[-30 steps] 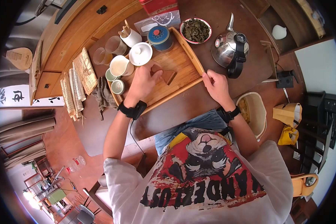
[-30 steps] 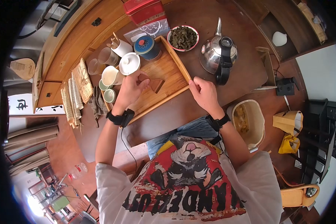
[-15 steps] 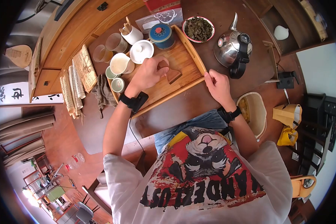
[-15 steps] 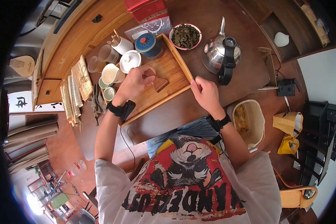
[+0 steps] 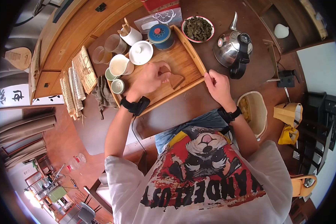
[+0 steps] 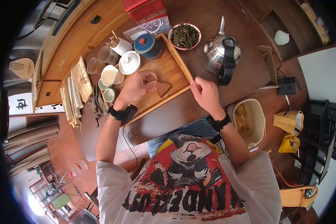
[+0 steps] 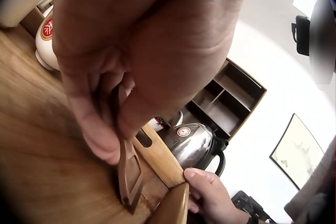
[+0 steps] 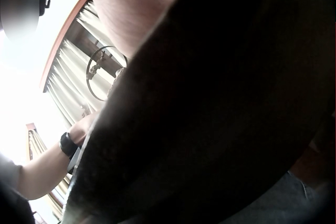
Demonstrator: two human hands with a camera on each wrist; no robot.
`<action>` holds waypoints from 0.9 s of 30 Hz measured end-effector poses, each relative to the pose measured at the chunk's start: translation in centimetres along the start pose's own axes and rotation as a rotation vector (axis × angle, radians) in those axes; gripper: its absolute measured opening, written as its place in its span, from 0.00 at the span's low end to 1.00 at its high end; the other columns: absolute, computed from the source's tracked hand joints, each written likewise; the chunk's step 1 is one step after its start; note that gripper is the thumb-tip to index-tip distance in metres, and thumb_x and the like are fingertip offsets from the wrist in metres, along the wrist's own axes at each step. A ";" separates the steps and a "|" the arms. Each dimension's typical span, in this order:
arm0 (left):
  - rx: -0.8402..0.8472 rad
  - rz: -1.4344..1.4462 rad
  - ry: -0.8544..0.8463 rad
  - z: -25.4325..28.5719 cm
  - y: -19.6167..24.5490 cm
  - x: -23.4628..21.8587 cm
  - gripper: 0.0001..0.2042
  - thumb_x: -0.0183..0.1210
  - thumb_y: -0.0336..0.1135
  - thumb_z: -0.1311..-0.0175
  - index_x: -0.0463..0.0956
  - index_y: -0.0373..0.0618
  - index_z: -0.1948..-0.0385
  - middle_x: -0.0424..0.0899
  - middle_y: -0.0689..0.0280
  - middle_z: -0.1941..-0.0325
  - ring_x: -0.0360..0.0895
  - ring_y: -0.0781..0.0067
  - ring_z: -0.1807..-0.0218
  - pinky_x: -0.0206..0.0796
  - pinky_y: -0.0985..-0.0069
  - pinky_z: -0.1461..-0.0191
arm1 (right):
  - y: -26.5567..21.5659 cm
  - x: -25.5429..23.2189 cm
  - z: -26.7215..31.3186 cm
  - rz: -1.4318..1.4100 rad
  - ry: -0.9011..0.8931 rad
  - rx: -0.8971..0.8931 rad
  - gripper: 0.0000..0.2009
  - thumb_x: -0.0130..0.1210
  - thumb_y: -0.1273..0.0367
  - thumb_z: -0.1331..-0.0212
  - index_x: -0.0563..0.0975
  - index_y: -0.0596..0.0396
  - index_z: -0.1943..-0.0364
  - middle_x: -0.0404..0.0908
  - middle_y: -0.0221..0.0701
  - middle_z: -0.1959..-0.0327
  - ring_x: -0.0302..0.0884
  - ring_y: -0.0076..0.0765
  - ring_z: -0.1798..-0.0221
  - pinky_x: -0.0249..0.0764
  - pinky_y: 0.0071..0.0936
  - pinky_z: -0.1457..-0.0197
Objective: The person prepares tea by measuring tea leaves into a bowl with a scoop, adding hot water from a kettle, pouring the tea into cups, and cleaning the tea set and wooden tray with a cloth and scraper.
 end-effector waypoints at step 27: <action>0.039 -0.115 -0.043 -0.5 1.9 -0.6 0.03 0.64 0.25 0.27 0.81 0.37 0.58 0.82 0.69 0.72 0.79 0.79 0.67 0.74 0.75 0.59 | 0.0 0.0 0.0 0.013 0.001 -0.003 0.20 0.64 0.69 0.25 0.67 0.60 0.73 0.68 0.39 0.82 0.63 0.40 0.82 0.62 0.39 0.74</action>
Point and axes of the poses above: each hand's wrist, its own z-axis away from the middle knuckle, its own x-axis out of the palm, y = z × x, the point moved 5 cm from there along -z, towards the middle knuckle
